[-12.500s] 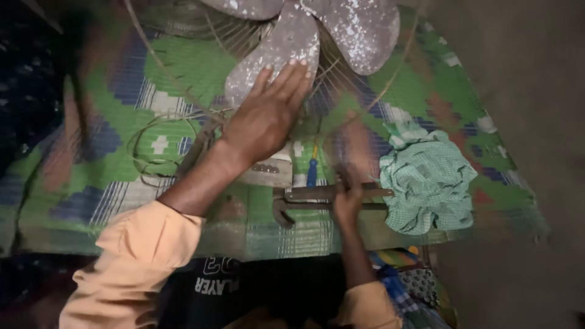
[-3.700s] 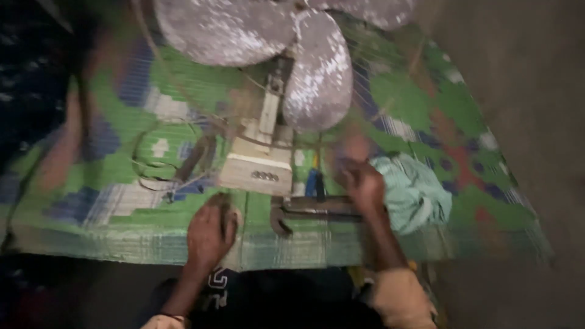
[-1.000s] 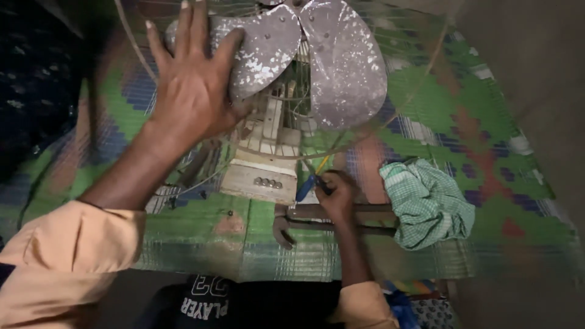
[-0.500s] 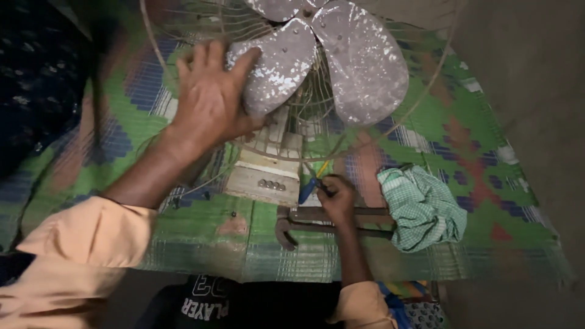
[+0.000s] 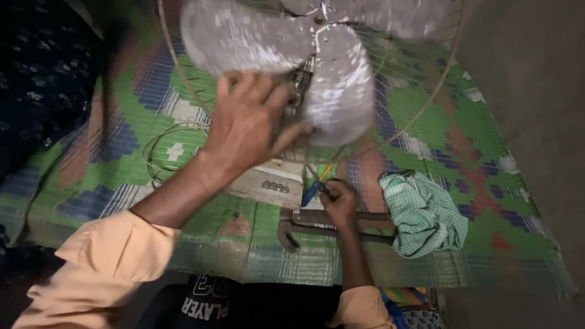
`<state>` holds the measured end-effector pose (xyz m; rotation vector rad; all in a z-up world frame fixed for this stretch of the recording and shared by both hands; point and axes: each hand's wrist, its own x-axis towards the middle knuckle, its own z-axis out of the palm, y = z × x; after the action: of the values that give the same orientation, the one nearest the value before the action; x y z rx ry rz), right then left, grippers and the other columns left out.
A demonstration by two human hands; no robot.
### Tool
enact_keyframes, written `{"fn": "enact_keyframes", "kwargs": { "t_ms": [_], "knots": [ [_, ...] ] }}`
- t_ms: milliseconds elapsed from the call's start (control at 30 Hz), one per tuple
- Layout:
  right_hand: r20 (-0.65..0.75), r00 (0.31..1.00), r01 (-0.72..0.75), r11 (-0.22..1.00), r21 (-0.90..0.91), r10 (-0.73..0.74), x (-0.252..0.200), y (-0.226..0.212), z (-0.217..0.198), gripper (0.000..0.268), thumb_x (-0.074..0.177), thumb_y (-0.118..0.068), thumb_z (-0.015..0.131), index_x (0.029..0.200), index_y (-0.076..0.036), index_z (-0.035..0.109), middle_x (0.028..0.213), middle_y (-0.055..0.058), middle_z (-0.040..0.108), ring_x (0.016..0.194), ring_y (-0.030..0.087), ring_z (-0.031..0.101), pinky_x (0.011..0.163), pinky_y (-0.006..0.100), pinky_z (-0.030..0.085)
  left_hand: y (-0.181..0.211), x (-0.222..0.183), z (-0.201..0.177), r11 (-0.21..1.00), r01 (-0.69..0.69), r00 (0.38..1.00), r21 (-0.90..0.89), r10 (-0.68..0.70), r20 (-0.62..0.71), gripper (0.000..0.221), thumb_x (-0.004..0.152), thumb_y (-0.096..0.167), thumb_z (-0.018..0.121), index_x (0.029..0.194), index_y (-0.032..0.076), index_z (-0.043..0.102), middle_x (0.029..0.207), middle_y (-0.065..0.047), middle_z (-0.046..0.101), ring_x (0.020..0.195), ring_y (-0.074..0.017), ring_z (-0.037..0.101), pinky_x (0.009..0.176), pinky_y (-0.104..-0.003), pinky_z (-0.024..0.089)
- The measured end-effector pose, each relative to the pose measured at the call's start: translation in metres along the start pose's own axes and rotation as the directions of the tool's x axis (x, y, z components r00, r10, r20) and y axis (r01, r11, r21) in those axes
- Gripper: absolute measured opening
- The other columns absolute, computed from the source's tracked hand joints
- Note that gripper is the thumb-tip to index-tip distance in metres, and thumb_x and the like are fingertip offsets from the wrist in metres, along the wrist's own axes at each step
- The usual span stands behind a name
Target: Repairing and reassembling a portable electric fan.
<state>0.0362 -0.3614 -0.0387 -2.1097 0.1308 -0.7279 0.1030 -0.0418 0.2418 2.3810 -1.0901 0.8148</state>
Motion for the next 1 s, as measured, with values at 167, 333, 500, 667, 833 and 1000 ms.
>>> {"fn": "enact_keyframes", "kwargs": {
  "t_ms": [167, 333, 500, 667, 833, 1000],
  "knots": [
    [-0.019, 0.999, 0.028, 1.0, 0.001, -0.028, 0.0, -0.003, -0.002, 0.031, 0.072, 0.0, 0.082, 0.101, -0.001, 0.073, 0.093, 0.008, 0.073, 0.078, 0.016, 0.068, 0.074, 0.031, 0.057, -0.006, 0.001, -0.016, 0.988, -0.007, 0.923, 0.157, 0.067, -0.379, 0.077, 0.085, 0.053, 0.083, 0.14, 0.004, 0.06, 0.145, -0.03, 0.052, 0.137, -0.0425, 0.048, 0.111, -0.061, 0.031],
    [0.013, 0.999, 0.036, 0.999, -0.029, -0.036, 0.001, -0.006, -0.002, 0.034, 0.071, 0.002, 0.08, 0.105, -0.001, 0.073, 0.096, 0.008, 0.074, 0.079, 0.017, 0.069, 0.074, 0.031, 0.057, 0.008, -0.017, 0.0, 0.994, 0.066, 0.986, -0.084, -0.078, -0.146, 0.085, 0.075, 0.046, 0.088, 0.141, 0.004, 0.056, 0.145, -0.031, 0.049, 0.134, -0.0419, 0.046, 0.107, -0.066, 0.03],
    [0.0, 0.996, 0.086, 0.996, 0.008, -0.086, 0.002, -0.004, -0.002, 0.033, 0.072, 0.002, 0.076, 0.105, -0.001, 0.073, 0.098, 0.009, 0.074, 0.085, 0.017, 0.072, 0.077, 0.03, 0.059, 0.029, -0.018, 0.02, 0.999, 0.021, 0.989, -0.036, -0.026, -0.146, 0.063, 0.081, 0.036, 0.082, 0.133, 0.007, 0.062, 0.141, -0.023, 0.055, 0.135, -0.0422, 0.047, 0.11, -0.06, 0.033],
    [0.008, 1.0, 0.027, 0.999, -0.042, -0.027, 0.002, -0.006, -0.003, 0.032, 0.072, 0.002, 0.077, 0.103, -0.001, 0.073, 0.095, 0.009, 0.073, 0.079, 0.018, 0.07, 0.074, 0.031, 0.058, 0.029, -0.018, 0.032, 0.992, -0.009, 0.992, -0.125, -0.006, -0.126, 0.066, 0.086, 0.035, 0.078, 0.141, 0.003, 0.059, 0.146, -0.027, 0.051, 0.131, -0.0395, 0.051, 0.102, -0.058, 0.038],
    [-0.045, 0.998, 0.048, 0.998, -0.034, -0.049, -0.001, -0.001, -0.003, 0.031, 0.074, 0.001, 0.078, 0.104, -0.001, 0.074, 0.095, 0.009, 0.074, 0.081, 0.018, 0.069, 0.075, 0.032, 0.057, 0.027, -0.019, 0.023, 0.99, 0.002, 0.991, -0.14, -0.021, -0.131, 0.059, 0.086, 0.032, 0.077, 0.137, 0.005, 0.061, 0.148, -0.028, 0.05, 0.13, -0.0422, 0.053, 0.1, -0.055, 0.042],
    [-0.566, 0.783, 0.178, 0.966, -0.19, -0.256, 0.005, -0.018, -0.029, 0.055, 0.093, -0.018, 0.08, 0.137, 0.008, 0.058, 0.132, 0.021, 0.064, 0.119, 0.03, 0.062, 0.102, 0.041, 0.049, 0.018, -0.032, 0.001, 0.982, -0.072, 0.986, -0.173, 0.043, -0.163, 0.061, 0.09, 0.034, 0.077, 0.139, 0.002, 0.059, 0.147, -0.023, 0.054, 0.133, -0.0388, 0.054, 0.112, -0.056, 0.04]
  ]
}}
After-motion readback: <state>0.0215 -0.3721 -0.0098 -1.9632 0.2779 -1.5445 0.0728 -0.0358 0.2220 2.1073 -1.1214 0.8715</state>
